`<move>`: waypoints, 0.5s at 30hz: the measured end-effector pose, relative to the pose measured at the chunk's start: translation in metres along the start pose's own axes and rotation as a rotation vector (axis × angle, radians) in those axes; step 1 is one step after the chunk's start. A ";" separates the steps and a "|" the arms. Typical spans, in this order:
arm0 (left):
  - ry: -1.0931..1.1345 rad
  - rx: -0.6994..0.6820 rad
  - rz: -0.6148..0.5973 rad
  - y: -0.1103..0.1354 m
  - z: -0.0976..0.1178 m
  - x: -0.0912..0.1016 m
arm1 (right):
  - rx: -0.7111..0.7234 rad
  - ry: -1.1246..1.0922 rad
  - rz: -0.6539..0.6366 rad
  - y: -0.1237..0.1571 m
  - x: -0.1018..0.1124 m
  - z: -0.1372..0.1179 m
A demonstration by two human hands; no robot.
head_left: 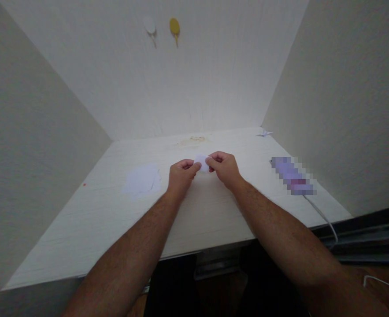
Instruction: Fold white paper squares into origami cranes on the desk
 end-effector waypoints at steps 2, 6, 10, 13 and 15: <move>0.041 -0.007 0.013 -0.002 -0.003 0.002 | -0.015 -0.045 0.018 -0.001 0.002 0.003; 0.046 -0.012 0.018 -0.002 -0.005 0.002 | -0.034 -0.084 0.038 -0.002 0.005 0.007; 0.041 0.000 0.018 -0.002 -0.005 0.002 | -0.035 -0.076 0.045 -0.002 0.006 0.007; 0.032 0.005 0.011 -0.001 -0.003 0.002 | -0.036 -0.061 0.040 -0.001 0.006 0.006; 0.020 0.009 0.015 0.000 -0.001 0.002 | -0.028 -0.050 0.032 -0.001 0.006 0.005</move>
Point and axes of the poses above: each hand's wrist, its own y-axis away from the middle knuckle, its own x-axis out of the back of the hand, z = x × y, the point moved 7 cm from there along -y, towards the middle knuckle
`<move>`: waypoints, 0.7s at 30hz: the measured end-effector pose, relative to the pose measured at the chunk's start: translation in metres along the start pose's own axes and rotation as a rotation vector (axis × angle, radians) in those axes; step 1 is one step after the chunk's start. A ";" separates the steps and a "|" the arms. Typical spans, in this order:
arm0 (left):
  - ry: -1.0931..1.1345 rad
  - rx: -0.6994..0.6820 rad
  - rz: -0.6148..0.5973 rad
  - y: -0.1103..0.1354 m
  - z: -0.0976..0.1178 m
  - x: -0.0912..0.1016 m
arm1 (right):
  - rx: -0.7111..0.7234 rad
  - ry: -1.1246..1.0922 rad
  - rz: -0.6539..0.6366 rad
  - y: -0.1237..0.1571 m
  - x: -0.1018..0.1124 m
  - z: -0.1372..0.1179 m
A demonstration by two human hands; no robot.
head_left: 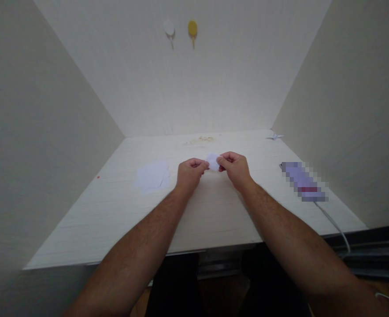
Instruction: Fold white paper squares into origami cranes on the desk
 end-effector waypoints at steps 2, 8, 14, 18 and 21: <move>-0.012 0.005 0.004 0.001 0.002 0.000 | 0.012 0.010 -0.007 0.000 0.000 -0.001; -0.010 -0.010 0.004 -0.001 0.001 0.001 | 0.028 0.061 -0.041 0.002 -0.002 -0.001; -0.066 -0.020 -0.005 -0.001 0.004 0.002 | 0.027 0.123 -0.071 0.003 -0.003 -0.004; -0.048 0.007 -0.016 0.000 0.003 0.001 | 0.035 0.155 -0.109 0.003 -0.005 -0.004; 0.010 0.023 -0.014 0.000 0.000 0.001 | 0.044 0.168 -0.139 0.003 -0.005 -0.003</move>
Point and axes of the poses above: each hand's wrist, its own y-axis away from the middle knuckle, its own x-axis out of the back of the hand, z = x × y, the point moved 7 cm from there along -y, towards the middle knuckle
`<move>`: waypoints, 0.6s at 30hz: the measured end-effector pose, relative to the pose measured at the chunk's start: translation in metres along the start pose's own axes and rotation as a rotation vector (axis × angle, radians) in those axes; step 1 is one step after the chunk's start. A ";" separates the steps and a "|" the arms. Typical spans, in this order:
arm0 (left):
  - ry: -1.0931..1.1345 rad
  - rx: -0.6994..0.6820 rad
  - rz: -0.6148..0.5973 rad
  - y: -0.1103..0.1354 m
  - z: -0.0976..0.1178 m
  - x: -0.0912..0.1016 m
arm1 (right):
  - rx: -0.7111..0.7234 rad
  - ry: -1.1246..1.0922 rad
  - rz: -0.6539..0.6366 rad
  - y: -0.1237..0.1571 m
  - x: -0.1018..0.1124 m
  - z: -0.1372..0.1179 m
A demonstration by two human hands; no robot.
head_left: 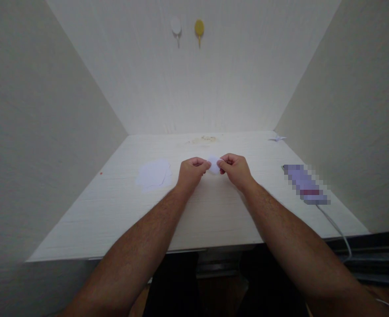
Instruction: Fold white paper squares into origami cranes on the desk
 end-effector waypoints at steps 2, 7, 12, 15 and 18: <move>0.034 0.003 -0.002 -0.001 -0.002 0.000 | 0.009 0.011 -0.017 0.000 -0.001 0.001; 0.113 -0.001 -0.021 -0.005 -0.009 0.000 | 0.027 0.044 -0.054 0.000 -0.003 -0.001; 0.171 0.000 -0.041 -0.007 -0.013 -0.001 | 0.024 0.076 -0.068 0.003 -0.005 -0.005; 0.194 0.013 -0.054 -0.007 -0.014 -0.003 | 0.032 0.088 -0.073 0.004 -0.006 -0.005; 0.199 0.004 -0.047 -0.006 -0.012 -0.003 | 0.036 0.091 -0.080 0.004 -0.007 -0.004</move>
Point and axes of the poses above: each hand's wrist, its own y-axis away from the middle knuckle, its own x-axis out of the back of the hand, z = x × y, the point moved 7 cm from there along -y, towards the middle knuckle
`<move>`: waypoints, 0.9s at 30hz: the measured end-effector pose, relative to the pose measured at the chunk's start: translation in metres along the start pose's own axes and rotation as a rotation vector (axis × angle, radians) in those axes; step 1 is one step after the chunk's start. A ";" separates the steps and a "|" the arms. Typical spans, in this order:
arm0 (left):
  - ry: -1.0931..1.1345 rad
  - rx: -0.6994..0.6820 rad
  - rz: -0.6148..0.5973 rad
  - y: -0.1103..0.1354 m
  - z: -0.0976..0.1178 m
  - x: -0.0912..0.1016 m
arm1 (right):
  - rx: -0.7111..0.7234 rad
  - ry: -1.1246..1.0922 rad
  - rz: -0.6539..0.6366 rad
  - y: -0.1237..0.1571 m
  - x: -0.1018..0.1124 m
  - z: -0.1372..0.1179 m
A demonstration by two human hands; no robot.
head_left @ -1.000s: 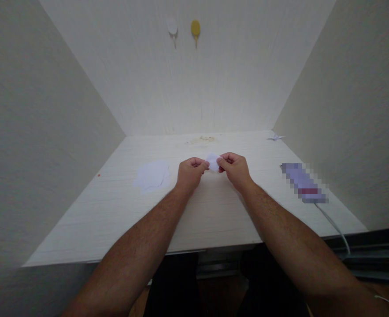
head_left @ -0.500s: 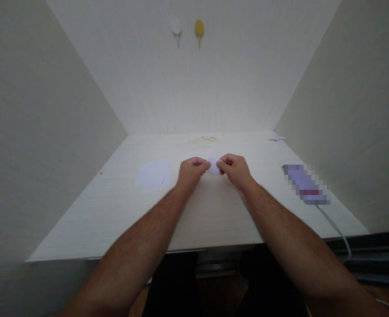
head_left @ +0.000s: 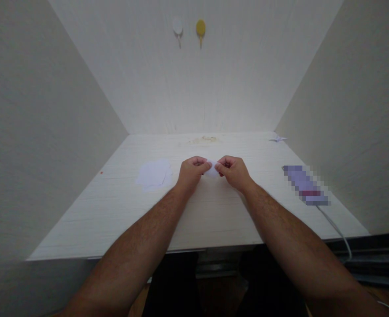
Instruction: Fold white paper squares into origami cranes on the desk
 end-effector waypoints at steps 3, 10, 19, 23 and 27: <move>0.031 -0.030 0.012 0.002 0.005 -0.001 | -0.002 0.003 -0.007 0.000 -0.001 0.000; 0.089 -0.002 0.017 0.004 0.008 -0.004 | 0.017 0.021 -0.016 0.000 -0.001 -0.001; 0.132 -0.018 0.037 0.003 0.008 -0.003 | 0.042 0.056 -0.029 0.001 -0.003 -0.004; 0.060 -0.071 0.048 0.004 0.010 -0.002 | 0.031 0.056 -0.030 0.002 -0.003 -0.005; -0.046 -0.098 0.040 0.005 0.013 -0.002 | 0.028 0.082 -0.009 0.001 0.000 -0.003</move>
Point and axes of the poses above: each hand's wrist, its own y-axis away from the middle knuckle, its own x-axis out of the back of the hand, z = x × y, the point moved 7 cm from there along -y, towards the middle knuckle
